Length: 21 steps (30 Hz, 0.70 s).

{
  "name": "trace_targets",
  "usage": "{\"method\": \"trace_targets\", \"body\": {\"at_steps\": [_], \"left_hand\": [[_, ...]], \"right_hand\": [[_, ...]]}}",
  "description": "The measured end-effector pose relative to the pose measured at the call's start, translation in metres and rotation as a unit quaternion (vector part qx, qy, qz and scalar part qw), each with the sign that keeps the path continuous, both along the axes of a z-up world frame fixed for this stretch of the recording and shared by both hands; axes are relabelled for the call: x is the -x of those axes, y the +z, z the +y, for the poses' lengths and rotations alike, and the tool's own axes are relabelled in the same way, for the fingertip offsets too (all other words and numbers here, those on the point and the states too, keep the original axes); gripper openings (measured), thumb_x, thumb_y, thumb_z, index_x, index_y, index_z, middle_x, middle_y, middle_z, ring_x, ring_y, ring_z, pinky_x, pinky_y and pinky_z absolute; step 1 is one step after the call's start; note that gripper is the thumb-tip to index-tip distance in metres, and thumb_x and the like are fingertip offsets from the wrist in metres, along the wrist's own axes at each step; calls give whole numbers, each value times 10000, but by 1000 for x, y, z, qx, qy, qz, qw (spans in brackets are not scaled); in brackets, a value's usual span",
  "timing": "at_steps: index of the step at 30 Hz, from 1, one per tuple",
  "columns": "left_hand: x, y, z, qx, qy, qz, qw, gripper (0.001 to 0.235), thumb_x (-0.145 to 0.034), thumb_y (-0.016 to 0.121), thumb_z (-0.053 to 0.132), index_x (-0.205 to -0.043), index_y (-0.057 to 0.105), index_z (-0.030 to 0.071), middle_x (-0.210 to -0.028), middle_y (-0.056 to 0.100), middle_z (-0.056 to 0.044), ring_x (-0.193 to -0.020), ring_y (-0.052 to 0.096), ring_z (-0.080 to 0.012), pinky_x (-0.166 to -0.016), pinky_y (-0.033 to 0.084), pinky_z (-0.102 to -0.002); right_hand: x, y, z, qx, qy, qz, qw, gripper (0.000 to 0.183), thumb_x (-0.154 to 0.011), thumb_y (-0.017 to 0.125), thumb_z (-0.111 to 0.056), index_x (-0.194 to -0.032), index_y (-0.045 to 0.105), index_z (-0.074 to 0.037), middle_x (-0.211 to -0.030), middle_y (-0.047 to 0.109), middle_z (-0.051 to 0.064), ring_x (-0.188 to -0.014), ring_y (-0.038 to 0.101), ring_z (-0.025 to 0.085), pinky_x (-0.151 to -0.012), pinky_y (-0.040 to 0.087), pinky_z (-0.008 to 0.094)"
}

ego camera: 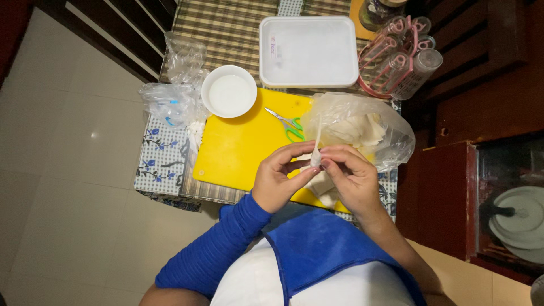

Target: The person separates thin square food wrappers by hand on a yellow cutting board, placing them into a plastic bag and forming a stack.

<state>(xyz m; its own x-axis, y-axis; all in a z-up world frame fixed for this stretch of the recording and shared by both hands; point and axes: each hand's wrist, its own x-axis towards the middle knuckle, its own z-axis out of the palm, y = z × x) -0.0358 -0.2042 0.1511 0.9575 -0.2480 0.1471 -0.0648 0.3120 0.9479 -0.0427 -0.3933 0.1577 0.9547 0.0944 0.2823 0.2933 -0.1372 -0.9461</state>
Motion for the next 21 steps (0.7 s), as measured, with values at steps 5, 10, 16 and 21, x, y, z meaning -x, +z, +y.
{"method": "trace_targets", "body": {"at_steps": [5,10,16,21], "left_hand": [[1,-8,-3,26,-2,21,999,341,-954,705,-40,-1285,620,-39,-1348,659,-147,-1209,671,-204,-1029,586,-344],[4,-8,-2,19,-3,1,1000,245,-963,704,-42,-1198,636,-28,-1375,667,-178,-1205,682,-202,-1033,593,-344],[8,-4,-3,-48,23,-25,998,211,-932,736,-43,-1130,665,-26,-1325,693,-186,-1135,710,-197,-994,615,-339],[8,-6,4,41,-25,25,999,209,-987,692,6,-1188,644,-25,-1263,703,-145,-1133,696,-171,-1005,581,-308]], "right_hand": [[4,4,2,-104,40,68,991,221,-1006,633,5,-1226,657,22,-1230,633,91,-1115,650,149,-978,549,275],[7,7,5,-113,69,36,991,282,-937,701,38,-1206,621,9,-1241,564,82,-1164,611,153,-1000,530,279],[13,3,5,-107,60,48,991,149,-991,667,36,-1134,660,-3,-1219,557,85,-1110,572,135,-963,487,251],[12,-4,-1,-104,59,39,992,92,-1023,631,-5,-1114,635,3,-1180,580,77,-1076,599,128,-978,498,257]]}}
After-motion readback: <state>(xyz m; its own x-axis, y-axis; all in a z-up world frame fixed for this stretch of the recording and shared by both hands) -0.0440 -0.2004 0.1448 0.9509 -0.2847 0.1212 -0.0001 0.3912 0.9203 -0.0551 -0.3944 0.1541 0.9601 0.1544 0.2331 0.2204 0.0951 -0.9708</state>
